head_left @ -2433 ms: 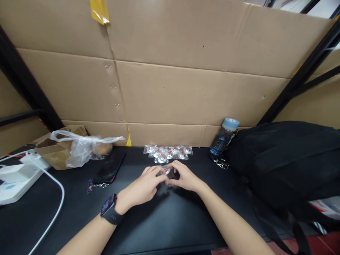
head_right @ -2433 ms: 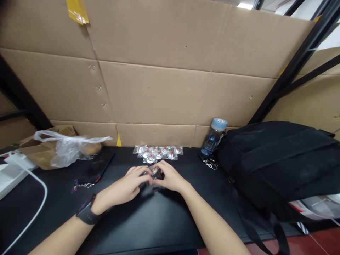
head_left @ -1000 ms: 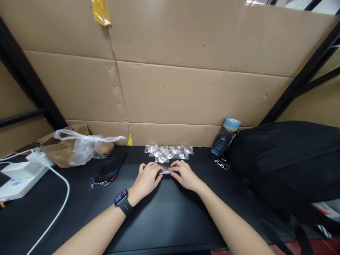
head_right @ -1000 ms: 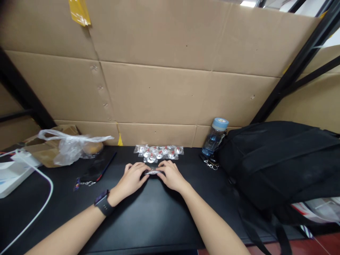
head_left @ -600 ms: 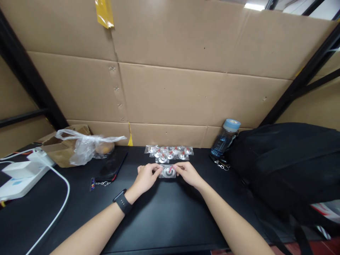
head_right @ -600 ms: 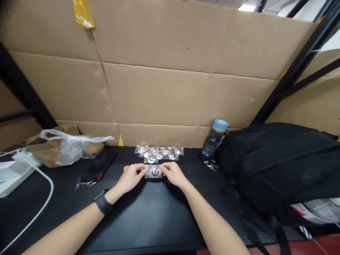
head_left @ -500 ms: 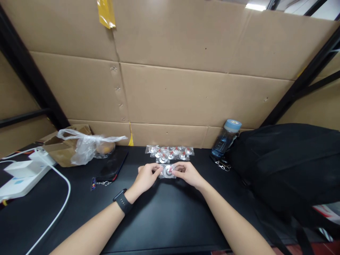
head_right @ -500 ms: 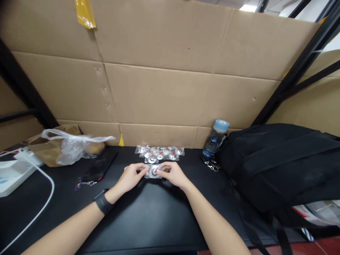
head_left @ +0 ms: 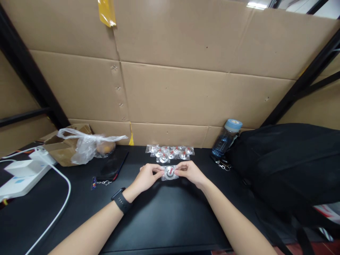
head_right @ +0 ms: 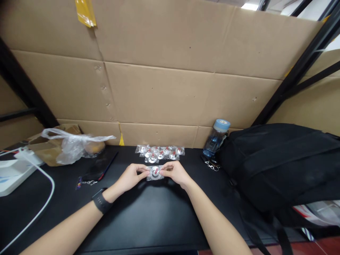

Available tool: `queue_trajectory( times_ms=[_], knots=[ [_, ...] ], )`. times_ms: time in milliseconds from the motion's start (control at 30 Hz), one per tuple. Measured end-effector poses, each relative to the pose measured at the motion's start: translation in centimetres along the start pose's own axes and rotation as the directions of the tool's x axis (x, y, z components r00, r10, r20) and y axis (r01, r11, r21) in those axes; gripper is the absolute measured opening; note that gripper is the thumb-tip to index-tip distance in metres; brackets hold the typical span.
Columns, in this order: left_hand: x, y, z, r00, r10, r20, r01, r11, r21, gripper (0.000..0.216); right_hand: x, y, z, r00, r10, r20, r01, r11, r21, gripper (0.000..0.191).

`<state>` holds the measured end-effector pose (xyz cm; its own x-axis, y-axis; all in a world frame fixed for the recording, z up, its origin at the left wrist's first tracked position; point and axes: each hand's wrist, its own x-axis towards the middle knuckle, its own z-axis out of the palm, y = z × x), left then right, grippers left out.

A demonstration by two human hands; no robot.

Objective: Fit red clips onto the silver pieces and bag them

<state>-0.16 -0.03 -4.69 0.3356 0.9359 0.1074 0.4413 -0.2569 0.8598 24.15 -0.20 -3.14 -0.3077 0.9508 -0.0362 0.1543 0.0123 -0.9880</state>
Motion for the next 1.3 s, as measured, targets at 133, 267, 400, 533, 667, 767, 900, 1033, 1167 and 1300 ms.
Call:
queue_trajectory(
  times_ms=[133, 267, 400, 533, 667, 767, 900, 1033, 1167, 1300],
  knots=[
    [-0.3, 0.9, 0.0, 1.0, -0.004, -0.023, 0.005, 0.999, 0.054, 0.024, 0.3, 0.2, 0.0, 1.0, -0.007, -0.03, 0.006, 1.0, -0.029, 0.041],
    [-0.6, 1.7, 0.1, 0.999, -0.014, -0.051, 0.023, 0.984, 0.178, 0.021, 0.5, 0.4, -0.2, 0.999, -0.016, -0.038, 0.011, 0.993, -0.119, 0.038],
    [-0.6, 1.9, 0.4, 1.0, -0.027, -0.002, 0.027, 0.974, 0.224, 0.023, 0.8, 0.9, -0.9, 0.996, -0.037, -0.081, 0.021, 0.982, -0.187, 0.028],
    [-0.8, 1.4, 0.8, 1.0, 0.015, 0.02, -0.02, 0.951, 0.308, 0.024, 1.5, 1.9, -2.5, 0.972, -0.111, -0.207, 0.048, 0.957, -0.285, 0.021],
    [-1.2, 0.6, 0.9, 0.967, 0.225, 0.117, -0.253, 0.89, 0.38, 0.025, 2.5, 3.1, -3.6, 0.926, -0.16, -0.343, 0.002, 0.909, -0.418, 0.017],
    [-1.6, 0.2, 0.7, 0.923, 0.322, 0.21, -0.381, 0.838, 0.39, 0.03, 3.2, 3.5, -3.5, 0.895, -0.198, -0.4, -0.041, 0.856, -0.516, 0.013],
    [-1.9, 0.3, 0.2, 0.903, 0.335, 0.269, -0.423, 0.803, 0.419, 0.035, 3.6, 3.2, -2.7, 0.871, -0.233, -0.432, -0.111, 0.764, -0.635, 0.012],
    [-1.8, 0.3, -0.2, 0.892, 0.341, 0.296, -0.441, 0.801, 0.406, 0.037, 3.3, 2.7, -2.5, 0.866, -0.217, -0.45, -0.183, 0.7, -0.69, 0.015],
    [-1.7, 0.3, -0.9, 0.881, 0.343, 0.325, -0.458, 0.787, 0.412, 0.038, 2.3, 2.5, -3.2, 0.895, -0.243, -0.373, -0.132, 0.655, -0.744, 0.008],
    [-1.5, 0.6, -1.9, 0.908, 0.323, 0.266, -0.415, 0.777, 0.473, 0.025, 1.1, 2.0, -3.8, 0.931, -0.267, -0.249, -0.059, 0.565, -0.823, 0.004]
  ],
)
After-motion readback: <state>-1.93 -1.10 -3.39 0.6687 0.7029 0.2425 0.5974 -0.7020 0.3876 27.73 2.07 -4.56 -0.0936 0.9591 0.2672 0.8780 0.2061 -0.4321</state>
